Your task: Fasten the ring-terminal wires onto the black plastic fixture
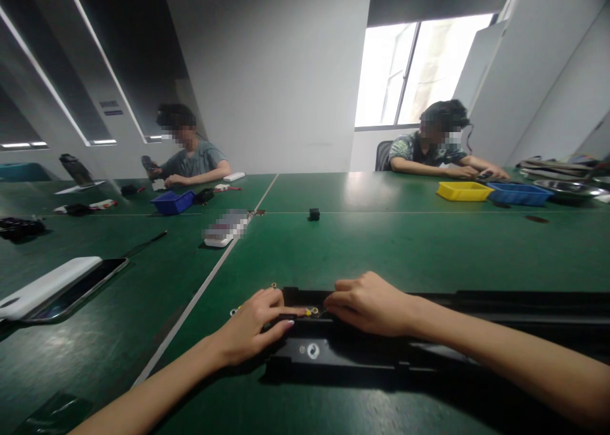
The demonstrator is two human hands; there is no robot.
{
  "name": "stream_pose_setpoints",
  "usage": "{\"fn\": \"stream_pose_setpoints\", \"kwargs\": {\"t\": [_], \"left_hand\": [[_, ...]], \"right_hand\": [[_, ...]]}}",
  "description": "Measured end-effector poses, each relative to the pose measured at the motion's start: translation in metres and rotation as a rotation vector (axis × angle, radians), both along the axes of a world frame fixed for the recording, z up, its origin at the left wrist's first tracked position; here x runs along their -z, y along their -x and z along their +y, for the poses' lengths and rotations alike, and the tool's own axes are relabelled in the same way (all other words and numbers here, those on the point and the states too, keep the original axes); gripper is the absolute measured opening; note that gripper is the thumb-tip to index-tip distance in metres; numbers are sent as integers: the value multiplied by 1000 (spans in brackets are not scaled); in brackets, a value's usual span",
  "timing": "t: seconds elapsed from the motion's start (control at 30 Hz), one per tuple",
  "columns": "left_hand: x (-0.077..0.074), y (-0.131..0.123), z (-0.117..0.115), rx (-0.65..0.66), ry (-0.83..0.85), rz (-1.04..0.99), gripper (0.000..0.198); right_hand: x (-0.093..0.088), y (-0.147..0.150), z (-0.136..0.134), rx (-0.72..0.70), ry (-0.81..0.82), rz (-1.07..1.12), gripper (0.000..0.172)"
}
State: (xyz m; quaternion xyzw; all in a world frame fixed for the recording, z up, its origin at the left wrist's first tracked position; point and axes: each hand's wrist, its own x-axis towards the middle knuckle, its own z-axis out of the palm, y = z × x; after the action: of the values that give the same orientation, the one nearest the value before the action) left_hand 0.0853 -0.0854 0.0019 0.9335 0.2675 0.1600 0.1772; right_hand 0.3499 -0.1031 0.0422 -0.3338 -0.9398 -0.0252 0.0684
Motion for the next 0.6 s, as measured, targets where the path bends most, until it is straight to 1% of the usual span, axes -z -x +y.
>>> {"fn": "stream_pose_setpoints", "kwargs": {"t": [0.27,0.43,0.6], "left_hand": [[1,1,0,4,16,-3,39],[1,0,-1,-7,-2,-9,36],[1,-1,-1,-16,-15,-4,34]], "right_hand": [[0,0,-2,12,33,-25,30],[-3,0,-3,2,52,-40,31],[-3,0,-3,-2,36,-42,30]]}}
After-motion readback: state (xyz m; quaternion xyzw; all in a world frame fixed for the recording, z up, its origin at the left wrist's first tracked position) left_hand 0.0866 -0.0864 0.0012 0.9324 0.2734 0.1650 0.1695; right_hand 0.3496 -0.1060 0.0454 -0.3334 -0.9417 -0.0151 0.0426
